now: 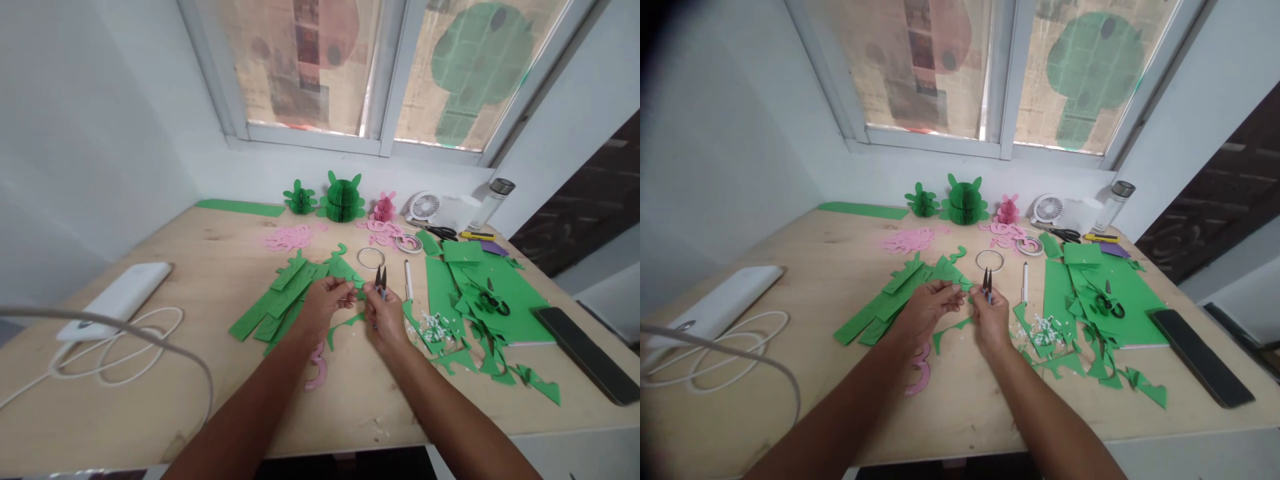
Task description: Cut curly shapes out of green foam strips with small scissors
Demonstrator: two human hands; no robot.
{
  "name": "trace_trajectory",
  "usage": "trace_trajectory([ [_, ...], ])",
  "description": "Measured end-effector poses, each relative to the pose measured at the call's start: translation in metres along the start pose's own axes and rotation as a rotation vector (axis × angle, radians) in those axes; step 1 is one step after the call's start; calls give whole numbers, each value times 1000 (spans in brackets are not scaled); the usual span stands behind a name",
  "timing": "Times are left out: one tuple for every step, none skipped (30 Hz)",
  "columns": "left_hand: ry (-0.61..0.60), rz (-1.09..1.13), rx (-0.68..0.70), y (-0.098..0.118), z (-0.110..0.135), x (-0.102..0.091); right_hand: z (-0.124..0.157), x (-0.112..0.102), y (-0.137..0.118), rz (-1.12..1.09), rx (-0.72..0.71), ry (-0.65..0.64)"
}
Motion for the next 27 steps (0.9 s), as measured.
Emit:
trace_trajectory([
  [21,21,2,2,-1,-2,1,1,0,14,-11,-2],
  [33,39,4,3,-2,-3,2,2,0,25,-19,-5],
  [37,52,5,4,-2,-4,3,3,0,35,-24,-9],
  [36,62,7,4,-2,-3,4,4,0,42,-26,-10],
  [33,68,8,4,-2,-3,4,4,1,48,-28,-7],
  [31,70,8,4,-2,-3,4,3,1,54,-28,-4],
  [26,66,7,4,-1,-2,3,3,2,60,-28,1],
  [17,56,4,3,-1,-1,3,2,2,67,-28,6],
  [7,43,1,2,0,0,2,1,2,74,-28,9],
  [-1,30,-2,1,1,1,2,1,2,81,-29,9],
  [-6,19,-4,1,2,2,2,1,2,90,-30,6],
  [-7,12,-4,1,2,2,2,1,2,97,-34,-1],
  [-3,10,-3,1,2,1,2,2,2,104,-39,-10],
  [3,11,1,2,2,0,2,2,1,111,-44,-23],
  [12,11,7,3,1,-1,3,3,0,119,-50,-37],
  [19,8,17,4,0,-2,3,4,-1,131,-58,-56],
  [26,2,30,6,-1,-4,3,5,-3,146,-69,-78],
  [33,-6,43,8,-3,-5,3,7,-4,162,-79,-100],
  [40,-16,56,10,-4,-7,4,8,-6,177,-86,-118],
  [44,-26,66,12,-6,-9,4,8,-6,192,-88,-131],
  [48,-35,74,13,-7,-10,4,8,-6,207,-84,-138],
  [51,-44,80,15,-8,-12,4,8,-6,221,-75,-140],
  [54,-53,83,16,-9,-13,4,8,-5,239,-63,-142],
  [54,-63,86,18,-9,-15,4,8,-3,259,-50,-148],
  [51,-76,88,19,-10,-15,4,9,-1,279,-38,-162],
  [42,-89,87,20,-10,-16,4,10,1,296,-24,-184],
  [33,-98,86,21,-10,-16,5,12,4,308,-10,-211],
])
Point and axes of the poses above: each hand's wrist, its own z-axis away from the middle knuckle, its own x-axis out of the palm, y = z × x, the point moved 9 cm from there along -z, towards the middle knuckle, and after that the axes turned 11 degrees about y, right-handed, at the moved point
